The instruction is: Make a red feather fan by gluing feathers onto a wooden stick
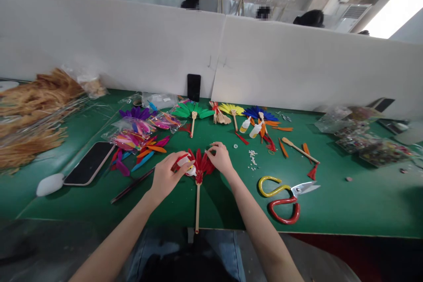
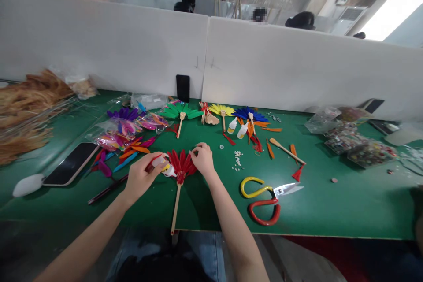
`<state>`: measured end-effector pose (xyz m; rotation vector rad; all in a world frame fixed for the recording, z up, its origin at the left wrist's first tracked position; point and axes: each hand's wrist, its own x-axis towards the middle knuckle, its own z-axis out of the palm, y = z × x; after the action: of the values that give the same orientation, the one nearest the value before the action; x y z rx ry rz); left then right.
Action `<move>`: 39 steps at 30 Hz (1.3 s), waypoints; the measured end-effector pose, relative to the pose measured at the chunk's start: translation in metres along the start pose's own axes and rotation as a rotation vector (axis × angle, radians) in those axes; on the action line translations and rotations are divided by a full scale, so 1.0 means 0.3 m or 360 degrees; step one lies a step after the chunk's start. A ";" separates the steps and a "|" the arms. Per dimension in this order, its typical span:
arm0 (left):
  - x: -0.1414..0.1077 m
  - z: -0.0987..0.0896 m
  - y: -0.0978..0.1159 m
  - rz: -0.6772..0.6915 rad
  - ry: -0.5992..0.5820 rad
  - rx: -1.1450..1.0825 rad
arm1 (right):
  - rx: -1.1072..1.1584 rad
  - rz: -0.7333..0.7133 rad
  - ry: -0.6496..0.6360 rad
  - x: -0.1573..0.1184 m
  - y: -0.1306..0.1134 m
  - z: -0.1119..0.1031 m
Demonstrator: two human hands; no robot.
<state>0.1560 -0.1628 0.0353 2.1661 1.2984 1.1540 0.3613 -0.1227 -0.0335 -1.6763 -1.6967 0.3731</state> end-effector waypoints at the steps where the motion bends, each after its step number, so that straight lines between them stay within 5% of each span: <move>1: 0.002 0.001 0.001 0.0007 -0.0004 0.0000 | 0.0008 -0.0002 0.0010 -0.002 0.001 -0.002; 8: 0.041 0.001 0.029 0.0091 -0.0075 0.0048 | 0.0124 -0.0060 0.0157 -0.033 0.010 -0.073; 15: 0.051 0.023 0.035 0.0231 -0.0289 0.0120 | 0.0344 -0.0093 0.0447 -0.219 -0.014 -0.142; 23: 0.059 0.041 0.079 0.0318 -0.0445 0.0121 | 0.0726 -0.0102 -0.0204 -0.267 -0.141 -0.171; 29: 0.056 0.041 0.108 0.0283 -0.0393 0.0065 | 0.0834 -0.0075 -0.0234 -0.240 -0.197 -0.151; 34: -0.030 0.013 0.067 0.0093 -0.0169 -0.0007 | 0.1020 0.0162 -0.0102 -0.261 -0.177 -0.161; 39: -0.215 0.028 0.030 0.0145 -0.0297 -0.0006 | 0.1199 0.0227 -0.0035 -0.283 -0.159 -0.148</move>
<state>0.1520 -0.2217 0.0062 2.2890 1.1279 0.9589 0.3466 -0.2213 0.0050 -1.2192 -1.2178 0.9631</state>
